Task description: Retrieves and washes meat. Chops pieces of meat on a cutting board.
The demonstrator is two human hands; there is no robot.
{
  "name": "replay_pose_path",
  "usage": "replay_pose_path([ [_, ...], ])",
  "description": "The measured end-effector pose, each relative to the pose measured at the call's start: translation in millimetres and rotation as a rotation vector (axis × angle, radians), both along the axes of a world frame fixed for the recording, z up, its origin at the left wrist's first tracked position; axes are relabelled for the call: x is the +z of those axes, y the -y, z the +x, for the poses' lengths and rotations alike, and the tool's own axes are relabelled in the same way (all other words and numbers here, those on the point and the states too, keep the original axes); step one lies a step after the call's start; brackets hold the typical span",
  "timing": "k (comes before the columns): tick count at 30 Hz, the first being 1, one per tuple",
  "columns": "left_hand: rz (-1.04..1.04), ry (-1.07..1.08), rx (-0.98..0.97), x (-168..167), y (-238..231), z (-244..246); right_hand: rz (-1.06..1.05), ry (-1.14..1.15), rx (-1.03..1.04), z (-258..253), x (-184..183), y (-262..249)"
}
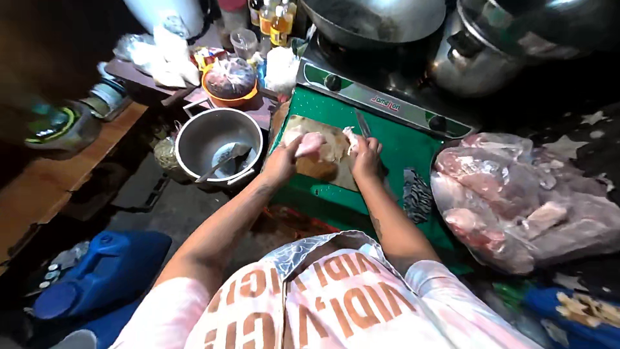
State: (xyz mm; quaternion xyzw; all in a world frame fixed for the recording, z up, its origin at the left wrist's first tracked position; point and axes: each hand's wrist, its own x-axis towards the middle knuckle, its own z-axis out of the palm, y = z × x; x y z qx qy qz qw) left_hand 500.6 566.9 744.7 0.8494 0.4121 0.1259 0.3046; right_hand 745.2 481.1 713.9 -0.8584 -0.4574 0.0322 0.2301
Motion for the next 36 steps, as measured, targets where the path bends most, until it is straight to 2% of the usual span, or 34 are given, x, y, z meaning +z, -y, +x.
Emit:
replay_pose_path([
  [3, 0.221, -0.268, -0.123, -29.0, -28.2, 56.7, -0.081, 0.026, 0.165, 10.0, -28.6, -4.0],
  [5, 0.206, -0.386, -0.215, -46.2, -41.0, 74.6, -0.028, 0.024, 0.254, 17.2, -37.6, -0.7],
  [8, 0.119, -0.265, -0.299, -58.2, -59.7, 75.3, 0.196, -0.122, 0.293, 36.6, -38.2, 6.2],
  [10, 0.048, -0.167, -0.351, -58.4, -67.8, 69.5, 0.239, -0.191, 0.235, 47.4, -37.9, 13.4],
  [14, -0.016, -0.161, -0.354, -51.4, -69.0, 77.4, 0.063, -0.227, 0.152, 61.1, -46.4, 15.4],
  [17, -0.036, -0.143, -0.34, -52.4, -67.5, 89.8, -0.069, -0.166, 0.148, 52.3, -46.3, 4.1],
  [19, -0.042, -0.127, -0.373, -50.9, -68.9, 97.3, -0.086, -0.15, 0.127, 44.5, -45.1, -6.2],
  [21, -0.04, -0.102, -0.443, -46.6, -68.5, 107.2, -0.011, -0.174, 0.09, 39.0, -46.2, -10.2],
  [24, -0.032, -0.049, -0.526, -41.2, -70.4, 127.1, 0.213, -0.218, -0.006, 28.3, -41.0, -9.3],
  [27, -0.036, -0.098, -0.607, -38.9, -71.6, 137.5, 0.338, -0.128, -0.097, 15.9, -36.6, -6.8],
  [31, -0.169, -0.027, -0.529, -31.5, -81.3, 116.0, -0.041, -0.145, -0.138, 9.6, -21.9, -2.3],
  [33, -0.195, 0.019, -0.436, -26.9, -92.7, 92.8, -0.036, -0.153, -0.158, 9.9, -19.2, 4.1],
  [36, -0.195, -0.061, -0.406, -24.2, -107.1, 61.4, 0.032, -0.159, -0.197, 13.5, -13.7, 20.4],
])
